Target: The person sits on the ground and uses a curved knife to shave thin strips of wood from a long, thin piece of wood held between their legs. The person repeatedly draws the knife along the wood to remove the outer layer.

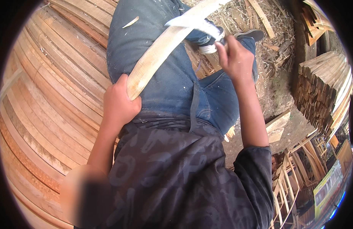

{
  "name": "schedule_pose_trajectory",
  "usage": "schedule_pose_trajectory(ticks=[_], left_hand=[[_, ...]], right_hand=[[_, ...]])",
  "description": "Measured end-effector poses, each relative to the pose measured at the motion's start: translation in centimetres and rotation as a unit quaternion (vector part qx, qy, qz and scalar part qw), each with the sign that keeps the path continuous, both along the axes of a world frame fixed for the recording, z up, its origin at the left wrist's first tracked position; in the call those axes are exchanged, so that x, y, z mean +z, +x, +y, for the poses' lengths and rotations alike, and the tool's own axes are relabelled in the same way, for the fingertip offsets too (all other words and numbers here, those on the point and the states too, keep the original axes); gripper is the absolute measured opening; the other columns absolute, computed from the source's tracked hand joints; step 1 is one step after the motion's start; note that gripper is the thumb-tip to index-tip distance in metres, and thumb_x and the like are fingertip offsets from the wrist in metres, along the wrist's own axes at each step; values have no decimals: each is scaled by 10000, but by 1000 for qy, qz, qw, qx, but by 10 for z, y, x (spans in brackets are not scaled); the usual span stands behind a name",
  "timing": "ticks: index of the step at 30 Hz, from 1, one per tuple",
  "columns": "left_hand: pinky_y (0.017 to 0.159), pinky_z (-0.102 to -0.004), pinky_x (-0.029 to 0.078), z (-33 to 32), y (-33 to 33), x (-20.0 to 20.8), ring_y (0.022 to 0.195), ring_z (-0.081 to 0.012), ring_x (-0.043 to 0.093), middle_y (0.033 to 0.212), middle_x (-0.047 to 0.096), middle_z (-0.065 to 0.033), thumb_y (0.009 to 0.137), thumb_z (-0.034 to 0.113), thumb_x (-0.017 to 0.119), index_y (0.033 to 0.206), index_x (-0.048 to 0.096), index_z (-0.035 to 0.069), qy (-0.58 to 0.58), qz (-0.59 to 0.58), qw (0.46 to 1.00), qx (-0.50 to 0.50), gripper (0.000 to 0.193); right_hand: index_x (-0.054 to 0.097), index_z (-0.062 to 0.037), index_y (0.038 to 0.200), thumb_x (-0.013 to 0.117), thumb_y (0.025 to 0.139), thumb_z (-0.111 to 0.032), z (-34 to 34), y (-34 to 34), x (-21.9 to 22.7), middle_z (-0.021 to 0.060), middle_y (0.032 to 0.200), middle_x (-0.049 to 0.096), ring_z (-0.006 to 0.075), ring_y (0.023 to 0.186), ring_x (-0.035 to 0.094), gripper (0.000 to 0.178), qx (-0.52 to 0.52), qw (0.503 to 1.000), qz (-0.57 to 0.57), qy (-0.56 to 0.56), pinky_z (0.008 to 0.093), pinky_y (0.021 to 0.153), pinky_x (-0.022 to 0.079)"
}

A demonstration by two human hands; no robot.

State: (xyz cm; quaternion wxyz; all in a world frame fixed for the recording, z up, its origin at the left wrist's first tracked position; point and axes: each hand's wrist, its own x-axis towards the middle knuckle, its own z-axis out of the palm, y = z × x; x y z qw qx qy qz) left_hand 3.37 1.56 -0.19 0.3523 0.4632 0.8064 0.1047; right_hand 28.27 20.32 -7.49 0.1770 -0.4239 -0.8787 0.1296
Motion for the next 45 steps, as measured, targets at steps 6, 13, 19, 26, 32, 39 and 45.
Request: schedule_pose_trajectory(ticks=[6, 13, 19, 26, 32, 39, 45], left_hand=[[621, -495, 457, 9, 0, 6, 707, -470, 575, 696, 585, -262, 639, 78, 599, 802, 502, -6, -15, -14, 1000, -6, 207], [621, -491, 460, 7, 2, 4, 696, -470, 574, 694, 583, -265, 641, 71, 594, 794, 508, -3, -6, -14, 1000, -7, 191], [614, -489, 458, 1, -3, 2, 694, -464, 577, 682, 580, -255, 637, 73, 604, 800, 517, -3, -12, 11, 1000, -17, 200], [614, -499, 455, 0, 0, -1, 696, -462, 578, 686, 585, -252, 634, 78, 612, 802, 518, 5, -11, 27, 999, -15, 206], [620, -498, 460, 7, -1, 2, 695, -461, 578, 688, 584, -255, 636, 79, 607, 805, 514, 6, -8, -2, 1000, -24, 206], [620, -493, 458, 1, -1, 3, 700, -466, 577, 688, 580, -259, 633, 67, 592, 799, 512, 0, 3, -3, 1000, -13, 196], [624, -483, 465, 1, -4, 2, 702, -459, 584, 691, 584, -258, 631, 59, 588, 816, 523, -1, -12, 7, 1000, -15, 206]], right_hand=[[535, -89, 767, 623, 892, -349, 27, 24, -32, 59, 568, 565, 275, 452, 556, 301, -121, 992, 29, 18, 359, 438, 435], [512, -102, 757, 631, 879, -343, 38, 25, -23, 42, 567, 562, 250, 481, 577, 295, -112, 989, -12, 97, 358, 426, 429], [496, -80, 724, 631, 887, -341, -2, -4, -6, 61, 542, 542, 258, 440, 546, 337, 7, 998, 51, -23, 356, 428, 424], [562, -81, 780, 668, 860, -373, -1, -2, -8, 76, 556, 556, 255, 464, 552, 321, -7, 997, 64, -40, 356, 449, 431], [510, -51, 703, 605, 912, -319, 28, 23, -33, 110, 508, 542, 274, 445, 556, 353, -232, 967, 89, -63, 394, 444, 423], [563, -63, 777, 641, 875, -361, 36, 33, -26, 99, 560, 565, 295, 497, 581, 323, -211, 975, 47, -53, 379, 473, 440], [560, -96, 768, 637, 868, -409, 8, 5, -10, 76, 572, 558, 279, 513, 580, 337, 6, 998, 57, 5, 362, 480, 432]])
